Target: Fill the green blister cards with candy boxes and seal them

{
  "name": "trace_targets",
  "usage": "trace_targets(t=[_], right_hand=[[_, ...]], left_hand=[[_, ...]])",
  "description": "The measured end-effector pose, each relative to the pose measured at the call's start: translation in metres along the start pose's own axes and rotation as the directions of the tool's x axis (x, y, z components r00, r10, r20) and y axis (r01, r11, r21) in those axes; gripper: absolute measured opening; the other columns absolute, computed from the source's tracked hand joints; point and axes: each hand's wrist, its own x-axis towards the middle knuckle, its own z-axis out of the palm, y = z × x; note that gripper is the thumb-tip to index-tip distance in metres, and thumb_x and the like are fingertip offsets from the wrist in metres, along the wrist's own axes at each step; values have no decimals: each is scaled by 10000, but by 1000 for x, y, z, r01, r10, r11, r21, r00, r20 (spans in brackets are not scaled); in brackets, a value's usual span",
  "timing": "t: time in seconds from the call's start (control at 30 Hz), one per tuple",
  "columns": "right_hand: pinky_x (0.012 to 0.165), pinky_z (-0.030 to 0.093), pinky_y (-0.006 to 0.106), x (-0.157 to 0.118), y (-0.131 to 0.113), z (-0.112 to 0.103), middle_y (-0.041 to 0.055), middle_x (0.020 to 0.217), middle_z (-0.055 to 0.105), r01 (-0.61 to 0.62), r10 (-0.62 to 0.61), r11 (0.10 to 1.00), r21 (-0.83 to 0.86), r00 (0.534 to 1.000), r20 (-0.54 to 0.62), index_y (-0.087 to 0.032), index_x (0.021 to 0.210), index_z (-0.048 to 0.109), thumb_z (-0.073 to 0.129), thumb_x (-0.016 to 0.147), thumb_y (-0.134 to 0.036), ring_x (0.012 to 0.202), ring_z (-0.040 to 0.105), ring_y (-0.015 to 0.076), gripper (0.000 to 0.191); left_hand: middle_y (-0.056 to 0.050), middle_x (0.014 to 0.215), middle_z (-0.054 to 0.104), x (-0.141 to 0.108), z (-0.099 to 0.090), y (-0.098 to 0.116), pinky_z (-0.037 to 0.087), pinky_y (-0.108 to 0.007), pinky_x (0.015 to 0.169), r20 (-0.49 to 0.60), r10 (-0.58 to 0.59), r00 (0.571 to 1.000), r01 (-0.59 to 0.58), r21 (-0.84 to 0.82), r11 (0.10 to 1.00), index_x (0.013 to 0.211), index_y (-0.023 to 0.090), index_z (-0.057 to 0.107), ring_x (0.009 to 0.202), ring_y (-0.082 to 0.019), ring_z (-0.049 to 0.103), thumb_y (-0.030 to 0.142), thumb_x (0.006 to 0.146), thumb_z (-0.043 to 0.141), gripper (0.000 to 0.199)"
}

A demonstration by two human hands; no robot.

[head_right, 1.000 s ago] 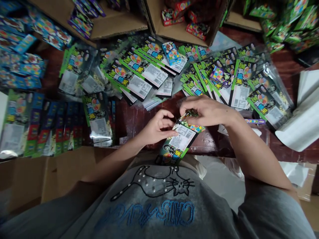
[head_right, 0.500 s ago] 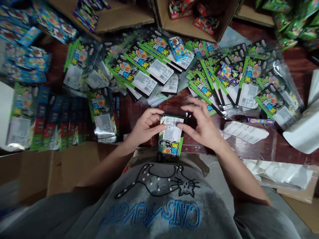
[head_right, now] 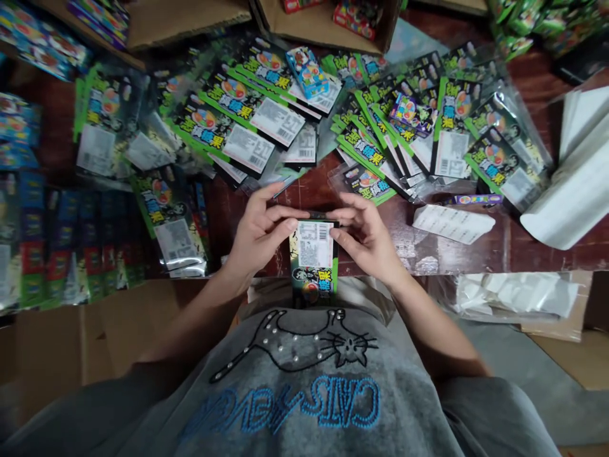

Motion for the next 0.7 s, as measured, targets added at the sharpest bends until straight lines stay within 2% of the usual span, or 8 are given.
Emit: trace_targets(t=[0.07,0.13,0.2,0.3,0.37,0.53,0.63,0.7], right_hand=[[1049,621,460,0,-7,-5,40,1197,808,7,-5,998,-64,999,34,-319,1261,712,777,972,-441,1118,767,218,321],[1061,612,475,0,-14,-9,41,1161,826,-11,19,992,-122,998,66,-300,1054,789,774,974,-465,1101,772,232,184],[993,631,452,1,-21,-11,45,1096,838,-54,62,991,-122,996,63,-279,945,795,798,947,-503,1023,778,232,224],[820,635,382,3,-24,-11,41,949,830,-127,126,988,-87,992,-13,-245,914,789,855,879,-539,847,752,206,303],[772,618,355,5,-23,-13,34,894,823,-171,168,984,-46,984,-53,-229,892,793,884,842,-542,791,730,189,330],[752,595,320,2,-16,-28,26,879,832,-264,264,961,84,964,11,-219,888,823,903,813,-559,749,719,160,357],[810,612,342,-6,-14,-42,38,936,844,-221,217,975,34,970,107,-227,923,838,803,919,-579,837,764,181,354],[915,622,379,-13,-15,-55,64,1085,847,-72,83,995,-72,984,155,-234,981,846,710,1009,-541,1016,788,211,336]], left_hand=[[-75,1143,831,-1,1,7,614,-309,885,39,-17,999,15,70,997,1281,212,700,1024,-189,782,422,987,758,366],[-79,1154,834,-1,3,16,613,-312,894,65,-29,997,19,151,988,1114,203,781,1026,-189,777,436,1004,727,263],[-74,1094,840,0,7,24,608,-297,843,78,-37,996,22,195,981,1037,195,799,960,-178,770,415,987,738,233],[-68,968,829,6,13,33,586,-262,762,77,-54,996,38,202,979,976,165,775,852,-161,751,353,926,783,195],[-64,920,821,12,16,37,577,-254,733,73,-67,995,51,204,978,940,154,765,809,-157,742,349,911,788,199],[-63,972,849,23,18,44,619,-290,822,190,-135,973,78,281,957,947,179,823,877,-182,783,428,919,805,251],[-62,1074,857,27,22,42,650,-334,920,266,-145,953,74,259,963,955,207,831,978,-206,806,445,875,857,252],[-55,1060,856,31,27,38,662,-341,917,289,-123,949,51,246,968,918,215,818,969,-203,810,427,857,872,227]])
